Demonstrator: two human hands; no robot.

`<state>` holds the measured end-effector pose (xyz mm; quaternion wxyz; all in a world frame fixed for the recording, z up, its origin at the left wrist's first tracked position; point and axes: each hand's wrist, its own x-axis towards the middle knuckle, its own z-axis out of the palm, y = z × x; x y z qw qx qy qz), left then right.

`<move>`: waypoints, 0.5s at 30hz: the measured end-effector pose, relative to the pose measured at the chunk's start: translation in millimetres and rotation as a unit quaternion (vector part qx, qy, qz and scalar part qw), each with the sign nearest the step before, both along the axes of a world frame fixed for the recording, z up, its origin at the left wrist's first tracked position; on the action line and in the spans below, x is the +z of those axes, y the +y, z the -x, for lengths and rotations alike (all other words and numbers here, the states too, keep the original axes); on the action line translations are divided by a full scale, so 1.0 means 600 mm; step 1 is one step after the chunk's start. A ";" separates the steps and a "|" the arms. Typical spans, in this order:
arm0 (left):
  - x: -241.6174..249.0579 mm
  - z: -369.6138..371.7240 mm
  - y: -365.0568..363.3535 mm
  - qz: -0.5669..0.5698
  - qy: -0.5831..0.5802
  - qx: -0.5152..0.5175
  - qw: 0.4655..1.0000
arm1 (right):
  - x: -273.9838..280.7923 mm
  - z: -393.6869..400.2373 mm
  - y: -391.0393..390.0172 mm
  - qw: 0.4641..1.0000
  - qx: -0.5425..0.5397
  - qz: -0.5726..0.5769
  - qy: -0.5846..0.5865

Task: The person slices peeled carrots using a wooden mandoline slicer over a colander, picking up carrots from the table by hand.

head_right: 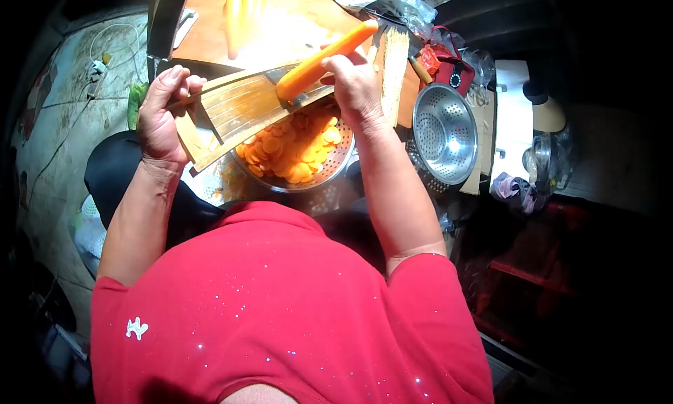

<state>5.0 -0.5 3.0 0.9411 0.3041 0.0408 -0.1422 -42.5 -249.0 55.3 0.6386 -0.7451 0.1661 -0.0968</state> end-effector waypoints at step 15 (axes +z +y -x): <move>0.002 -0.005 0.002 -0.042 -0.012 -0.004 0.999 | -0.021 0.014 0.022 0.996 0.047 -0.079 -0.011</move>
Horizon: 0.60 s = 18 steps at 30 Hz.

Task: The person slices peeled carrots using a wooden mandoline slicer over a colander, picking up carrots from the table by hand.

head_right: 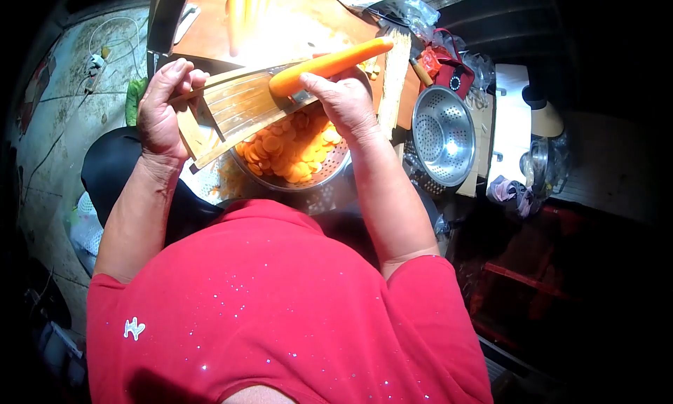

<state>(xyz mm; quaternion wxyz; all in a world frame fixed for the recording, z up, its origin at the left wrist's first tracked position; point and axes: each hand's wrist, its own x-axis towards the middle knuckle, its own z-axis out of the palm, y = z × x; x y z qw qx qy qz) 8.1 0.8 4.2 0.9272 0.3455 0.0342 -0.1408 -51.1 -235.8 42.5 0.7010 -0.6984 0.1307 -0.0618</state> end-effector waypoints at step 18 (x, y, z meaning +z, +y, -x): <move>-0.002 0.005 -0.003 0.044 0.011 0.002 0.999 | -0.040 -0.016 -0.024 0.979 0.004 0.203 0.028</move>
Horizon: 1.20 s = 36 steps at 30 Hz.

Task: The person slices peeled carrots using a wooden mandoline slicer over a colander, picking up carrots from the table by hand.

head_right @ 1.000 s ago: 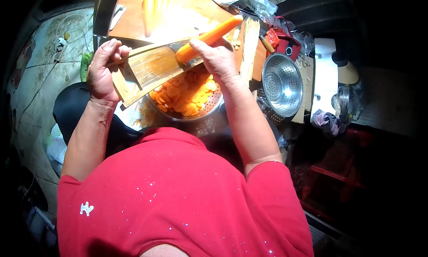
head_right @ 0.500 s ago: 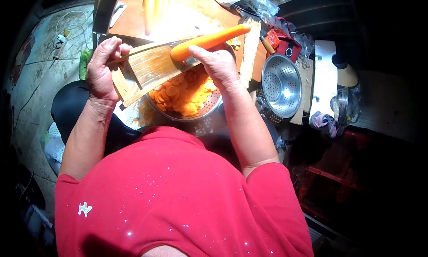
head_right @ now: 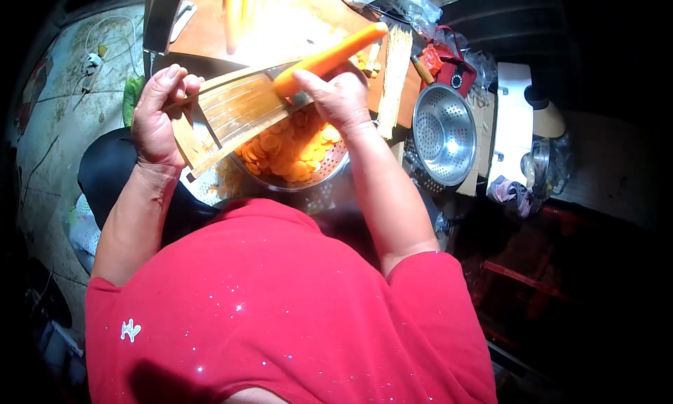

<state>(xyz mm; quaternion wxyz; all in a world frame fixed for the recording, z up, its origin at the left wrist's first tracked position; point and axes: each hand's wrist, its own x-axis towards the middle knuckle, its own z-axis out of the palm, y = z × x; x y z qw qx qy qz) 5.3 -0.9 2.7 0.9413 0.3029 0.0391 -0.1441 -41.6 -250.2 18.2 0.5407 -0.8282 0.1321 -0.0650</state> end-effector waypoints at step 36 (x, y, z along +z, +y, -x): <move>0.000 0.009 -0.001 -0.005 -0.002 0.009 1.000 | -0.018 0.013 0.001 1.000 0.006 -0.009 0.022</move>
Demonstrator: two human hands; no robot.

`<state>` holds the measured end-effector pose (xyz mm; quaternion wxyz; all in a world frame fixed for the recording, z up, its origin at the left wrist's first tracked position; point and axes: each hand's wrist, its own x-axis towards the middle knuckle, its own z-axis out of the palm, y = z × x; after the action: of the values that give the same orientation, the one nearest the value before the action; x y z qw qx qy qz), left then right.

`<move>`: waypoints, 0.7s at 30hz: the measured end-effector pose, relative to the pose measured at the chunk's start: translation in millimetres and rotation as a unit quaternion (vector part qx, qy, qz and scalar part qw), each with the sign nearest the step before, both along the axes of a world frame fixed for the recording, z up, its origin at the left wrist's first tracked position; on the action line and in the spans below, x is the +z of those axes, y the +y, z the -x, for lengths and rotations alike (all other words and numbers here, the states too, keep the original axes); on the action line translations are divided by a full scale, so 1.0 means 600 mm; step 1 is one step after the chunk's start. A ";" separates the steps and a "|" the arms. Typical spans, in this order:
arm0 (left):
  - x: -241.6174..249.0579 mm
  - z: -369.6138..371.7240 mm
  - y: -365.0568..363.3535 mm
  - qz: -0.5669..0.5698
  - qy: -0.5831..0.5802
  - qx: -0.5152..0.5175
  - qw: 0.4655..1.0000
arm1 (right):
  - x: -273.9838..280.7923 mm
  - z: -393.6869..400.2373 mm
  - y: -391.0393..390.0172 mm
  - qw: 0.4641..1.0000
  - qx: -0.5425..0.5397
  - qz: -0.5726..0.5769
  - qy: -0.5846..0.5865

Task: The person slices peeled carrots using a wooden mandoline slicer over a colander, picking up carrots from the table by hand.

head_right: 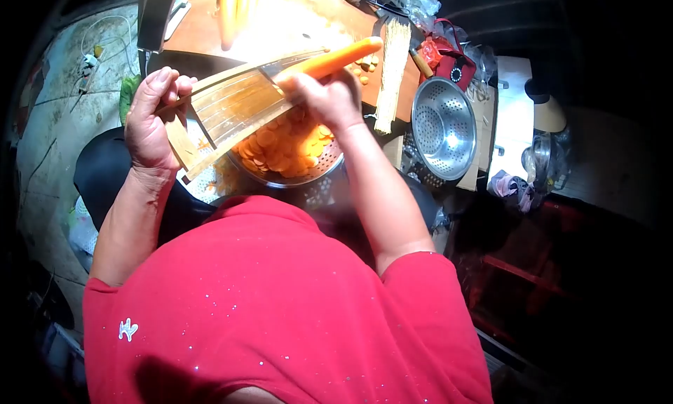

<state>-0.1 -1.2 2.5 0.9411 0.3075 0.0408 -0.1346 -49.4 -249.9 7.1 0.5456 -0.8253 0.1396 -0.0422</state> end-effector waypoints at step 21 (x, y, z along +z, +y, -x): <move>-0.001 0.005 0.001 0.012 -0.007 -0.007 1.000 | 0.014 0.023 0.048 0.982 0.056 0.133 -0.121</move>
<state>-3.0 -0.7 2.0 0.9440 0.2971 0.0304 -0.1400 -63.2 -220.9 15.3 0.4452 -0.8858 0.0192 -0.1294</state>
